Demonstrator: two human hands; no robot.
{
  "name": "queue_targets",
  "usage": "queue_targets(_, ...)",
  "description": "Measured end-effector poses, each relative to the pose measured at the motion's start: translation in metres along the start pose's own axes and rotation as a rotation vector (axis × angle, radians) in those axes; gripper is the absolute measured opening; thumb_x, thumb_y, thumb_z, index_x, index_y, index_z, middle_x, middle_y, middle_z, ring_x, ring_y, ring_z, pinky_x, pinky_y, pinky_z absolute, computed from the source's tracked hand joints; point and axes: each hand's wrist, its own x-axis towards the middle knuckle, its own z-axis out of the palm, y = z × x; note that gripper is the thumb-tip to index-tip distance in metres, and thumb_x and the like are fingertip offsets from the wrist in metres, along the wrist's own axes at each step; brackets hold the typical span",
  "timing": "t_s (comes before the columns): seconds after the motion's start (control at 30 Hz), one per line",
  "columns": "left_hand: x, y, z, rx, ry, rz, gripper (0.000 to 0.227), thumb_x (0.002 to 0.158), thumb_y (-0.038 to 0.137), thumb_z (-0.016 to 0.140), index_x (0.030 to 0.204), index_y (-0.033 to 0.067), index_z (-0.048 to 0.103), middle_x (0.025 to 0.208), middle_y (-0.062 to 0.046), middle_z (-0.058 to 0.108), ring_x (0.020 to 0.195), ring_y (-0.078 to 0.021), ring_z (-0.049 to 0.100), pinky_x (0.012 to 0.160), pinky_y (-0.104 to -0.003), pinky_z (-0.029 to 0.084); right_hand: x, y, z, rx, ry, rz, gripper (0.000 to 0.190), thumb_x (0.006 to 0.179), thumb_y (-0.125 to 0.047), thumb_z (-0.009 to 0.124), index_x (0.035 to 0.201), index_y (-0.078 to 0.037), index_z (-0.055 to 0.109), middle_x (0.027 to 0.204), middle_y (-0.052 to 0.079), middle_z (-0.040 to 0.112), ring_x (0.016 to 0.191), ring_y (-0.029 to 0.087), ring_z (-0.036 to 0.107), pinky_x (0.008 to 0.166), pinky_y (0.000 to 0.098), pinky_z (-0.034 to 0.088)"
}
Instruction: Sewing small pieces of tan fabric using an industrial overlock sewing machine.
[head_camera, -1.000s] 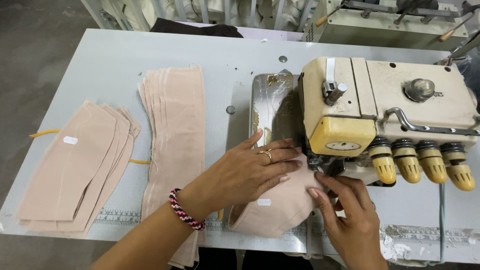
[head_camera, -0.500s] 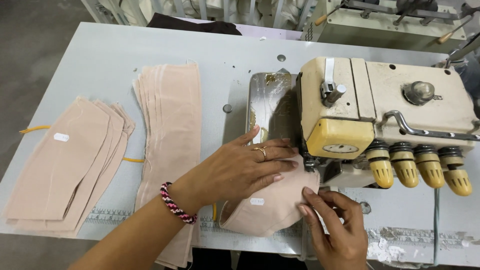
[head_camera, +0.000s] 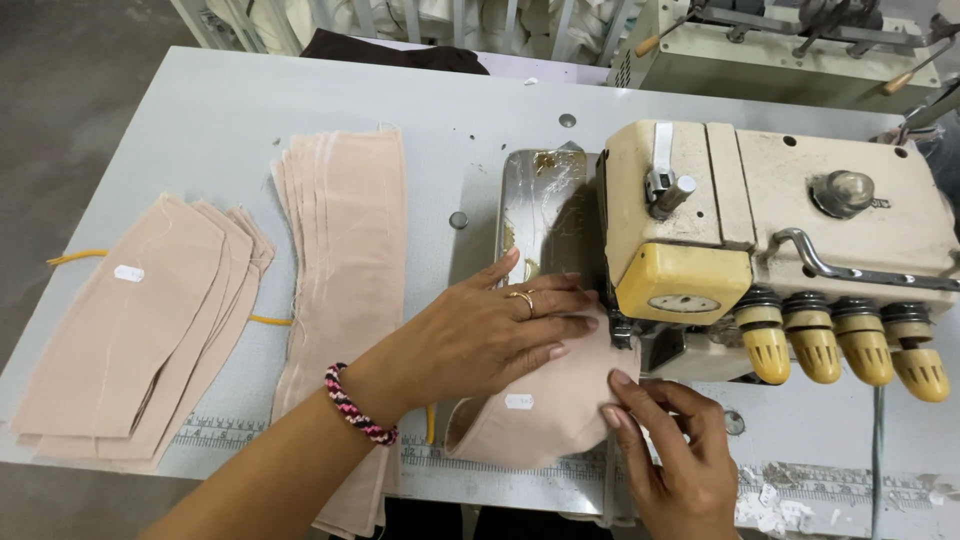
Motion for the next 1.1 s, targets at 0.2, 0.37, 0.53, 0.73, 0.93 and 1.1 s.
queue_targets(0.2,0.002,-0.006,0.002,0.030,0.052,0.015,0.032,0.100,0.026,0.053,0.130,0.0196,0.063,0.142,0.006,0.059,0.139,-0.0128,0.047,0.122,-0.053,0.026,0.004,0.004,0.002,0.006,-0.009,-0.002,0.037,0.083,-0.010,0.081,0.120,-0.008,0.076,0.106,0.011,0.064,0.075,0.014,0.059,0.058,0.0251,0.050)
queue_targets(0.37,0.002,-0.006,0.007,-0.010,0.089,0.006,0.034,0.100,0.024,0.055,0.132,0.0169,0.063,0.141,0.004,0.061,0.140,-0.0134,0.047,0.122,-0.051,0.027,0.001,0.004,0.003,0.007,0.007,-0.009,0.038,0.083,-0.007,0.081,0.121,-0.008,0.076,0.105,0.013,0.063,0.078,0.016,0.061,0.062,0.0265,0.051)
queue_targets(0.53,-0.010,-0.001,0.020,-0.066,0.153,-0.014,0.031,0.102,0.020,0.052,0.131,0.0118,0.061,0.141,-0.003,0.059,0.143,-0.0174,0.042,0.127,-0.053,0.017,0.001,0.000,0.001,-0.049,0.028,-0.018,0.039,0.085,-0.005,0.082,0.123,-0.010,0.077,0.102,0.011,0.061,0.064,0.013,0.047,0.053,0.0253,0.043)
queue_targets(0.73,-0.044,0.029,0.035,-0.221,0.447,-0.171,0.032,0.103,0.025,0.052,0.132,0.0116,0.055,0.146,-0.002,0.051,0.143,-0.0224,0.043,0.126,-0.049,0.036,0.002,0.001,0.001,-0.121,0.034,-0.011,0.038,0.087,-0.010,0.081,0.124,-0.016,0.077,0.105,0.012,0.061,0.065,0.015,0.053,0.049,0.0272,0.047)
queue_targets(0.93,-0.055,0.049,0.029,-0.093,0.317,-0.167,0.037,0.101,0.027,0.059,0.133,0.0095,0.062,0.148,-0.006,0.053,0.146,-0.0240,0.039,0.121,-0.047,0.029,0.000,0.004,0.001,-0.134,0.047,-0.075,0.039,0.087,-0.008,0.081,0.126,-0.013,0.076,0.106,0.012,0.062,0.068,0.016,0.059,0.053,0.0288,0.049)
queue_targets(1.1,-0.057,0.055,0.030,-0.032,0.292,-0.159,0.040,0.104,0.029,0.055,0.137,0.0082,0.059,0.152,-0.008,0.051,0.146,-0.0260,0.038,0.120,-0.050,0.027,0.000,0.011,0.000,-0.136,0.032,-0.046,0.035,0.086,-0.011,0.081,0.122,-0.014,0.078,0.106,0.012,0.064,0.069,0.016,0.060,0.053,0.0285,0.050)
